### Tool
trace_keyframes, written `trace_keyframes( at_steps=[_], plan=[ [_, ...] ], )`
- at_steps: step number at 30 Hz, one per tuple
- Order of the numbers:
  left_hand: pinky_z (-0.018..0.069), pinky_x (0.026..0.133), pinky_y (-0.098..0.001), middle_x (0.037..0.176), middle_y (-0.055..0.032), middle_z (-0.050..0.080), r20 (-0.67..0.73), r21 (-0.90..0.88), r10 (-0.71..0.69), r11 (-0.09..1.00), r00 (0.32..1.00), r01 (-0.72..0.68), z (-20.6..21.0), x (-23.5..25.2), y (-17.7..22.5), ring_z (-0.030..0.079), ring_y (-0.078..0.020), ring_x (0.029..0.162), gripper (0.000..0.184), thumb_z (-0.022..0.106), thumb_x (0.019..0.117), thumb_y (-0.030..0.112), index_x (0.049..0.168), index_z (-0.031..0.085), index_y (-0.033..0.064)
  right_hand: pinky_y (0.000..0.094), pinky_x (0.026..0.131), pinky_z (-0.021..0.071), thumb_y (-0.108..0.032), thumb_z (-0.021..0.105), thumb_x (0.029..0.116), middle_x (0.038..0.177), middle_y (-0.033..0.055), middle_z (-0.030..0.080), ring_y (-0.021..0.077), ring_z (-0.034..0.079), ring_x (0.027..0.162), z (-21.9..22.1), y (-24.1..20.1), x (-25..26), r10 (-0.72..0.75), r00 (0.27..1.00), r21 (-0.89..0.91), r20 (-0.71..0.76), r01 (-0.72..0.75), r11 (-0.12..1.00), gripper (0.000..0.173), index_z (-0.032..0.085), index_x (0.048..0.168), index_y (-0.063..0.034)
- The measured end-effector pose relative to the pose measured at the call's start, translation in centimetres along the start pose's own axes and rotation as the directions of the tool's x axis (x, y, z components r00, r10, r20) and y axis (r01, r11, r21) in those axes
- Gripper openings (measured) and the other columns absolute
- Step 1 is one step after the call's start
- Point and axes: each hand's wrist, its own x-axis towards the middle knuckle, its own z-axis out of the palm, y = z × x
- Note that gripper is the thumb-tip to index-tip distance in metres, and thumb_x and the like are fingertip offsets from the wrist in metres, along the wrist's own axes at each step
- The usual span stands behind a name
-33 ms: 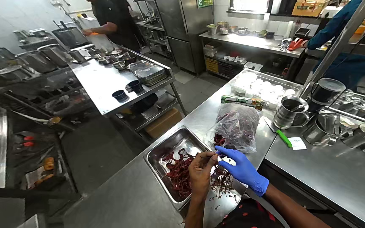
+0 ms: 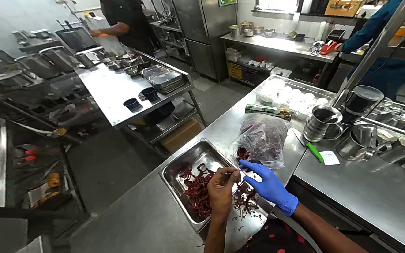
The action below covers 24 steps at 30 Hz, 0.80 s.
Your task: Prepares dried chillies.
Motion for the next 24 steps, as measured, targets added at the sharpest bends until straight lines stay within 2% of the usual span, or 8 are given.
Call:
trace_keyframes(
  at_steps=[5, 7, 8, 10, 16, 20, 22, 24],
  plan=[
    [0.0566, 0.056, -0.0293, 0.088, -0.0141, 0.071, -0.061, 0.162, -0.045, 0.985, 0.997, 0.054, -1.2, -1.1, 0.6, 0.064, -0.0192, 0.063, 0.019, 0.076, 0.0873, 0.002, 0.105, 0.072, 0.0023, 0.0362, 0.098, 0.0569, -0.021, 0.064, 0.099, 0.125, -0.0024, 0.07, 0.0107, 0.067, 0.111, -1.8, 0.7, -1.6, 0.098, 0.995, 0.111, 0.027, -0.101, 0.989, 0.044, 0.061, 0.143, -0.0189],
    [0.0579, 0.058, -0.0311, 0.086, -0.0145, 0.072, 0.033, 0.195, -0.111, 0.975, 0.993, 0.102, -1.2, -2.4, 0.8, 0.066, -0.0199, 0.064, 0.018, 0.079, 0.0854, 0.004, 0.102, 0.073, 0.0, 0.0373, 0.096, 0.0558, -0.027, 0.068, 0.0974, 0.114, -0.0041, 0.072, 0.0102, 0.066, 0.107, -2.0, 0.2, -2.7, 0.078, 0.99, 0.114, 0.115, -0.091, 0.989, 0.035, 0.069, 0.131, -0.0184],
    [0.0581, 0.06, -0.0315, 0.086, -0.0149, 0.073, 0.095, 0.185, -0.145, 0.975, 0.985, 0.126, -1.0, -3.1, 0.7, 0.066, -0.0197, 0.065, 0.017, 0.079, 0.0858, 0.005, 0.101, 0.073, -0.0017, 0.0366, 0.095, 0.054, -0.029, 0.069, 0.0974, 0.107, -0.0048, 0.074, 0.0094, 0.066, 0.104, -1.8, 0.1, -3.3, 0.062, 0.988, 0.091, 0.142, -0.076, 0.993, 0.025, 0.075, 0.119, -0.0179],
    [0.0584, 0.061, -0.0295, 0.087, -0.0151, 0.073, 0.177, 0.131, -0.196, 0.976, 0.965, 0.174, -0.6, -4.2, 0.5, 0.067, -0.0171, 0.067, 0.016, 0.076, 0.0885, 0.004, 0.101, 0.073, -0.0046, 0.0365, 0.093, 0.052, -0.032, 0.066, 0.0998, 0.098, -0.0021, 0.075, 0.0106, 0.067, 0.098, -1.1, 0.4, -4.3, 0.032, 0.987, 0.033, 0.159, -0.037, 0.999, 0.021, 0.078, 0.104, -0.0151],
    [0.0567, 0.063, -0.0265, 0.09, -0.0135, 0.073, 0.204, 0.125, -0.309, 0.949, 0.929, 0.289, -0.9, -5.7, 0.8, 0.065, -0.0143, 0.069, 0.015, 0.067, 0.0958, 0.004, 0.107, 0.072, -0.0048, 0.0343, 0.086, 0.053, -0.024, 0.058, 0.1044, 0.089, 0.0057, 0.072, 0.0138, 0.067, 0.089, -0.1, 0.8, -5.3, 0.002, 0.987, 0.184, 0.163, -0.032, 0.982, 0.027, 0.076, 0.095, -0.0054],
    [0.0615, 0.076, -0.0314, 0.096, -0.0105, 0.074, 0.198, 0.35, -0.262, 0.919, 0.944, 0.182, -0.6, -6.0, 2.5, 0.071, -0.0164, 0.08, 0.014, 0.066, 0.0945, -0.001, 0.107, 0.072, -0.0032, 0.0306, 0.07, 0.052, -0.029, 0.052, 0.1066, 0.078, 0.0038, 0.065, 0.0105, 0.062, 0.075, 0.1, -0.3, -4.7, 0.214, 0.949, 0.289, 0.23, -0.277, 0.916, 0.036, 0.07, 0.088, -0.0041],
    [0.0621, 0.076, -0.0308, 0.092, -0.008, 0.073, 0.195, 0.42, -0.168, 0.905, 0.966, 0.073, -0.2, -6.1, 3.0, 0.071, -0.0143, 0.079, 0.011, 0.067, 0.0928, 0.0, 0.102, 0.072, -0.002, 0.0287, 0.068, 0.0509, -0.029, 0.053, 0.1059, 0.074, 0.0007, 0.062, 0.0085, 0.06, 0.07, 0.3, -1.0, -4.1, 0.288, 0.921, 0.381, 0.261, -0.373, 0.846, 0.035, 0.068, 0.085, -0.0047],
    [0.0612, 0.075, -0.0276, 0.09, -0.0049, 0.073, 0.18, 0.367, -0.074, 0.93, 0.981, 0.002, 0.4, -6.1, 3.2, 0.07, -0.011, 0.078, 0.009, 0.065, 0.0932, -0.003, 0.101, 0.07, -0.0018, 0.0258, 0.066, 0.0482, -0.023, 0.051, 0.1059, 0.07, -0.0028, 0.056, 0.0069, 0.055, 0.066, 0.5, -2.0, -3.7, 0.301, 0.891, 0.621, 0.339, -0.452, 0.641, 0.03, 0.061, 0.082, -0.0079]
  ],
)
